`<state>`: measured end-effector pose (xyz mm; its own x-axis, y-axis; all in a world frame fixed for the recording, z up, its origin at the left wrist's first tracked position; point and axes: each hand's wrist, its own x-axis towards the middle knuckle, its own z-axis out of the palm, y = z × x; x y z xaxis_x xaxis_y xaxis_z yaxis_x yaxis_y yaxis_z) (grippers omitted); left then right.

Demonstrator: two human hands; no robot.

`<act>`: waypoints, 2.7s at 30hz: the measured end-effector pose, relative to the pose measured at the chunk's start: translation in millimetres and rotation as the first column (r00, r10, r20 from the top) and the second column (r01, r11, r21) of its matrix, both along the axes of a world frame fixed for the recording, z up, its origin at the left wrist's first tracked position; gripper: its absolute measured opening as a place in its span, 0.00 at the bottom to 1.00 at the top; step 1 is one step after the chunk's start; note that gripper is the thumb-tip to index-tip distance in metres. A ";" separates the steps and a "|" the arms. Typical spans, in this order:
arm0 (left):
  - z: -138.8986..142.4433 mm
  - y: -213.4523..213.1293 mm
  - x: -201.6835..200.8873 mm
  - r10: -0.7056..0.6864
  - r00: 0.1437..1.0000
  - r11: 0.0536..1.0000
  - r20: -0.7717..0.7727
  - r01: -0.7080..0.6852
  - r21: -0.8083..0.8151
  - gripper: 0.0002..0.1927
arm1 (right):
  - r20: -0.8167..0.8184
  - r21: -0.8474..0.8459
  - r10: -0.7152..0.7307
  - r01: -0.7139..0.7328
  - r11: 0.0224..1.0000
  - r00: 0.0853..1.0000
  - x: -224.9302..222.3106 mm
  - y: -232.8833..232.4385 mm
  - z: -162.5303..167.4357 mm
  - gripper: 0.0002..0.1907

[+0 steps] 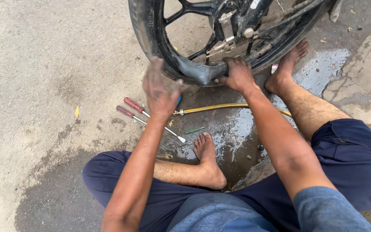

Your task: The person sits on the ground beside a motorcycle and works on the front wheel, using tire levers to pry the tire bead off the rim. They work the levers around the wheel and then pull the inner tube out from between the tire and the rim.

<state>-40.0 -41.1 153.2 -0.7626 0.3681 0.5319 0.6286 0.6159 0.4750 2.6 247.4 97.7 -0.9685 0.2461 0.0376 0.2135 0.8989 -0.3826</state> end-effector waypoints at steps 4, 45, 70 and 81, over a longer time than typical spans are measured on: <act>56.0 -6.7 -80.3 0.057 0.990 0.984 0.132 -0.077 0.158 0.59 | 0.062 -0.115 0.095 -0.087 0.990 0.994 -24.7 12.9 5.2 0.31; 23.6 26.1 -140.8 -0.210 0.828 0.763 0.520 -0.195 0.617 0.49 | 0.293 -0.029 -0.182 0.199 0.980 0.939 35.4 -33.5 -50.5 0.46; 82.0 58.3 -200.6 -0.079 0.995 0.938 -0.054 0.093 0.334 0.42 | -0.580 -0.112 0.112 -0.216 0.970 0.807 62.4 -113.4 117.9 0.16; 109.3 62.0 -177.8 0.004 1.000 0.936 0.019 -0.011 0.352 0.56 | 0.280 0.414 -0.260 0.128 0.901 0.924 -41.1 -85.0 -14.6 0.23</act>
